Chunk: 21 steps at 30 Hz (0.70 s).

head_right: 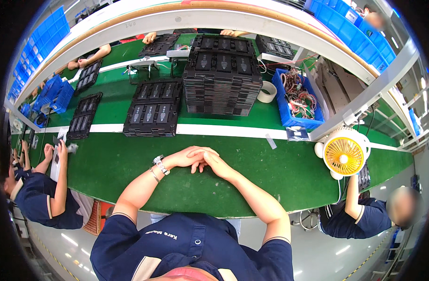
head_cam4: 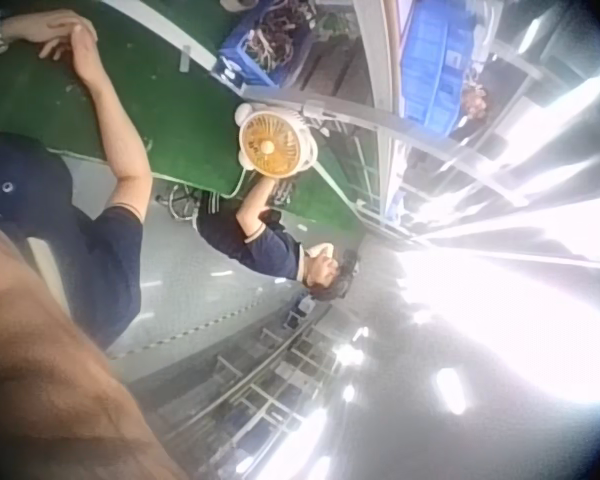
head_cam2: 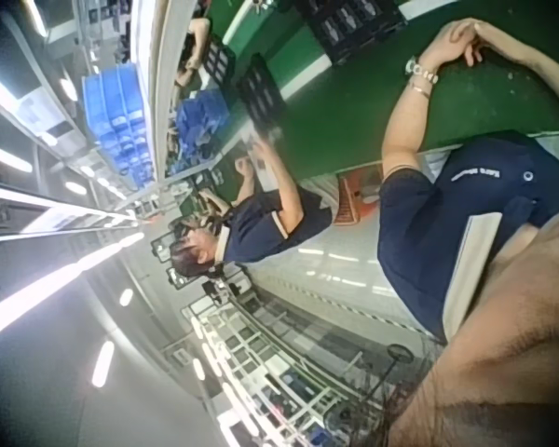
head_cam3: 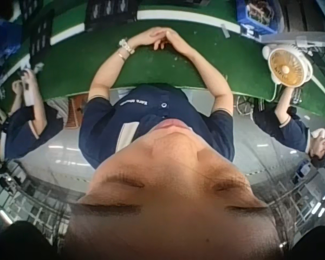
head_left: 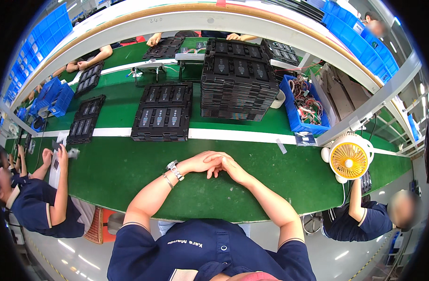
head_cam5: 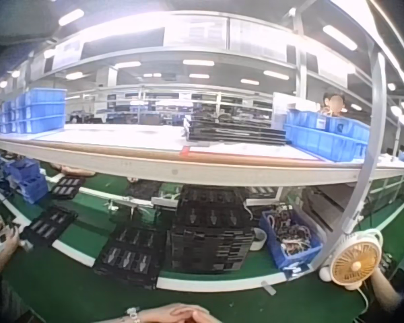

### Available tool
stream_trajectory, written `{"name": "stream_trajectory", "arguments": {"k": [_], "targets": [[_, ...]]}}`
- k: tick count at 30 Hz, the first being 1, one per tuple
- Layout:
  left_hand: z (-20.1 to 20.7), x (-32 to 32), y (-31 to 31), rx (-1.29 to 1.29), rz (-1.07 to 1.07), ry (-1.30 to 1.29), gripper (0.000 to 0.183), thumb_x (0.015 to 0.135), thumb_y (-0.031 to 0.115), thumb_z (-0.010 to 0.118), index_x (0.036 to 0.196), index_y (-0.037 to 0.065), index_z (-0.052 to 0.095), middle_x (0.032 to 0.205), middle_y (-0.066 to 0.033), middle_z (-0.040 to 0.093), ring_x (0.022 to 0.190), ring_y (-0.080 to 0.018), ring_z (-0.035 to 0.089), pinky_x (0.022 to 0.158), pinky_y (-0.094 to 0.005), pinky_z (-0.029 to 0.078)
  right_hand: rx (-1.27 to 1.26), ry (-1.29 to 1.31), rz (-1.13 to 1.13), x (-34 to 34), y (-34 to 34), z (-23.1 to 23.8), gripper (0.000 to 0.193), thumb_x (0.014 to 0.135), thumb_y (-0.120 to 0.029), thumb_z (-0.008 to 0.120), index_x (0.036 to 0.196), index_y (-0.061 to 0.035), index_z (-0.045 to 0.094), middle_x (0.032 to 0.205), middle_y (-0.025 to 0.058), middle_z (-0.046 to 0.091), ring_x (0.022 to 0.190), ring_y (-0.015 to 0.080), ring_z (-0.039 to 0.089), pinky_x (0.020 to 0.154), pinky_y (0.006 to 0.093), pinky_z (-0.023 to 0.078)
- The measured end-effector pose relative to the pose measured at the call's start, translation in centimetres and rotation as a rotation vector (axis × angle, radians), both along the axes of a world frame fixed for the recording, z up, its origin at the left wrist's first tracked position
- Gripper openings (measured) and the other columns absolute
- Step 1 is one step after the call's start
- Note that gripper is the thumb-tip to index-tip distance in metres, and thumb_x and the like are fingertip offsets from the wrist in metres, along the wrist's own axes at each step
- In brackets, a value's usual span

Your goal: The person is seen handling and assembling small electronic components at a workbench in a factory setting.

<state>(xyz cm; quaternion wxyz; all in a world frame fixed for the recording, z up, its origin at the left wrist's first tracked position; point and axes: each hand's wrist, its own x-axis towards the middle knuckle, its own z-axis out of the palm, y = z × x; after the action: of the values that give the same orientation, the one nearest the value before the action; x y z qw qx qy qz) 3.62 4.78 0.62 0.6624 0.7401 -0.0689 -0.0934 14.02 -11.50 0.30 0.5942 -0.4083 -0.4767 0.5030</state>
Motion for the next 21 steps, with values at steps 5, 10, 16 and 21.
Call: {"name": "stream_trajectory", "arguments": {"k": [5, 10, 16, 21], "targets": [[-0.3, 0.0, 0.0, -0.004, 0.011, 0.02, 0.052, 0.106, 0.051, 0.04, 0.118, 0.003, 0.057, 0.078, -0.007, 0.066, 0.06, -0.0145, 0.069, 0.058, -0.0255, 0.055, -0.008, -0.005, -0.005, -0.1, -0.1, 0.0, 0.064, 0.104, -0.059, 0.037, 0.125, -0.0025, 0.058, 0.128, 0.0104, 0.056, 0.089, 0.0209, 0.067, 0.074, 0.0308, 0.051], [-0.2, 0.1, -0.1, 0.007, 0.008, 0.026, 0.052, 0.106, 0.051, 0.04, 0.117, 0.003, 0.057, 0.077, -0.0072, 0.066, 0.059, -0.0145, 0.069, 0.058, -0.0256, 0.054, -0.014, 0.001, -0.002, -0.1, -0.1, 0.2, 0.065, 0.103, -0.06, 0.037, 0.126, -0.0024, 0.057, 0.128, 0.0102, 0.056, 0.089, 0.0207, 0.067, 0.074, 0.0308, 0.051], [-0.3, 0.0, 0.1, -0.02, -0.003, 0.003, 0.053, 0.106, 0.051, 0.04, 0.118, 0.003, 0.058, 0.078, -0.0074, 0.067, 0.06, -0.0144, 0.069, 0.059, -0.0263, 0.055, -0.016, 0.001, 0.0, -0.2, 0.0, 0.3, 0.067, 0.102, -0.062, 0.038, 0.125, -0.002, 0.058, 0.127, 0.0103, 0.056, 0.088, 0.0205, 0.067, 0.073, 0.0305, 0.051], [1.1, -0.2, -0.2, 0.014, 0.0, 0.006, 0.056, 0.106, 0.05, 0.04, 0.116, -0.001, 0.059, 0.077, -0.0055, 0.066, 0.064, -0.0123, 0.068, 0.063, -0.0254, 0.054, -0.011, 0.009, -0.02, -0.1, -0.2, 0.2, 0.067, 0.102, -0.062, 0.039, 0.126, -0.0023, 0.058, 0.125, 0.0099, 0.058, 0.088, 0.0199, 0.067, 0.073, 0.0293, 0.051]]}}
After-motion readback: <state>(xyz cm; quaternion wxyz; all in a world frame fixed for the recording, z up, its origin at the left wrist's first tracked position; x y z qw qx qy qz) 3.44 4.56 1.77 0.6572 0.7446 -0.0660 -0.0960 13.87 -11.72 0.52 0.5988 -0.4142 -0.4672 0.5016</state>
